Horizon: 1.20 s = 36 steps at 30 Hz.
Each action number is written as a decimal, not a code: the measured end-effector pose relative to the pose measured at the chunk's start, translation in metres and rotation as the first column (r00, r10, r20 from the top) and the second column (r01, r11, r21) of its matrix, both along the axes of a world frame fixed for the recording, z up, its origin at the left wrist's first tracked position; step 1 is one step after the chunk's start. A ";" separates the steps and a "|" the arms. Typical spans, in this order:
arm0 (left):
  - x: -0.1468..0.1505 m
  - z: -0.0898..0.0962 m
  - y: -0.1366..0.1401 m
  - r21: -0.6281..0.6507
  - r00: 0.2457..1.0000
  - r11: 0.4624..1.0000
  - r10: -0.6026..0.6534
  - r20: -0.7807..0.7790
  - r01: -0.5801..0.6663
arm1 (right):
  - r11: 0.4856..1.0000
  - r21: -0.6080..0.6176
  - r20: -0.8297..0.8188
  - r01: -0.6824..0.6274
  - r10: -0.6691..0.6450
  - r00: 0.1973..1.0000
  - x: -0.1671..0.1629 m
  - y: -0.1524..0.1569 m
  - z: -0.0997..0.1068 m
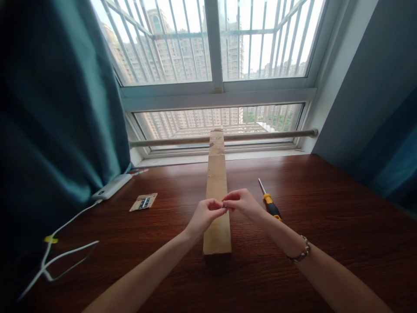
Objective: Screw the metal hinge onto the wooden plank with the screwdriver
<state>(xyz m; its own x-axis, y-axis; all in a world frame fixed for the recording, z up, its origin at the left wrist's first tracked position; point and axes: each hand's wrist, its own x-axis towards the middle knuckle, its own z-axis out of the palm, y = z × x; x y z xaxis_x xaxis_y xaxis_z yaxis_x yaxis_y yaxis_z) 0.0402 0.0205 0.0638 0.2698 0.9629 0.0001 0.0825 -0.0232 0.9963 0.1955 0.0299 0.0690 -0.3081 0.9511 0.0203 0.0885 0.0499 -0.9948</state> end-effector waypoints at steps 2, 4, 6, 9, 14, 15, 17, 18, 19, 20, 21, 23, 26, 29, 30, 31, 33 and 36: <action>0.006 -0.002 -0.001 0.020 0.999 0.999 -0.030 -0.026 0.031 | 0.999 -0.020 0.041 -0.025 0.026 0.999 0.012 0.006 0.003; 0.008 -0.004 -0.002 0.046 0.996 0.998 -0.045 -0.075 0.048 | 0.999 -0.018 0.109 -0.029 0.031 0.994 0.029 0.017 0.008; 0.006 -0.006 -0.005 0.092 0.991 0.995 -0.026 -0.131 0.038 | 1.000 -0.003 0.226 -0.019 0.019 0.974 0.050 0.031 0.008; -0.006 -0.010 -0.010 0.201 0.981 0.980 0.033 -0.189 0.006 | 0.999 -0.047 0.499 -0.005 0.028 0.866 0.083 0.054 -0.004; -0.033 -0.021 -0.013 0.336 0.968 0.942 0.102 -0.227 -0.021 | 0.996 -0.093 0.642 0.009 0.053 0.765 0.110 0.073 -0.046; -0.039 -0.023 -0.013 0.343 0.966 0.939 0.113 -0.233 -0.027 | 0.996 -0.088 0.660 0.010 0.051 0.750 0.112 0.074 -0.052; -0.048 -0.026 -0.013 0.334 0.962 0.942 0.127 -0.242 -0.040 | 0.997 -0.071 0.689 0.012 0.040 0.724 0.113 0.074 -0.060; -0.052 -0.027 -0.012 0.323 0.961 0.946 0.128 -0.245 -0.044 | 0.998 -0.061 0.700 0.012 0.034 0.713 0.113 0.074 -0.062; -0.056 -0.029 -0.012 0.309 0.960 0.950 0.129 -0.248 -0.047 | 0.999 -0.053 0.711 0.013 0.029 0.703 0.113 0.074 -0.063; -0.059 -0.030 -0.012 0.299 0.960 0.953 0.130 -0.250 -0.051 | 0.999 -0.047 0.720 0.013 0.025 0.693 0.113 0.074 -0.063; -0.062 -0.031 -0.013 0.291 0.959 0.955 0.131 -0.251 -0.054 | 0.999 -0.042 0.730 0.012 0.023 0.683 0.113 0.074 -0.063; -0.066 -0.035 -0.014 0.283 0.959 0.957 0.131 -0.251 -0.057 | 0.999 -0.037 0.750 0.007 0.023 0.661 0.113 0.073 -0.062; -0.070 -0.041 -0.016 0.272 0.960 0.960 0.135 -0.245 -0.065 | 0.999 -0.035 0.782 -0.011 0.034 0.623 0.113 0.072 -0.061; -0.071 -0.047 -0.016 0.269 0.960 0.961 0.135 -0.247 -0.066 | 0.999 -0.032 0.817 -0.028 0.042 0.574 0.112 0.070 -0.060; -0.072 -0.048 -0.016 0.270 0.959 0.961 0.135 -0.248 -0.065 | 0.999 -0.028 0.830 -0.031 0.040 0.556 0.111 0.069 -0.059; -0.072 -0.050 -0.016 0.270 0.959 0.961 0.135 -0.248 -0.066 | 0.999 -0.023 0.843 -0.034 0.037 0.536 0.110 0.068 -0.058; -0.073 -0.053 -0.015 0.268 0.960 0.961 0.137 -0.245 -0.068 | 0.999 -0.003 0.870 -0.041 0.023 0.492 0.106 0.065 -0.054; -0.075 -0.057 -0.014 0.268 0.961 0.961 0.141 -0.239 -0.074 | 0.997 0.059 0.912 -0.050 -0.033 0.410 0.099 0.059 -0.048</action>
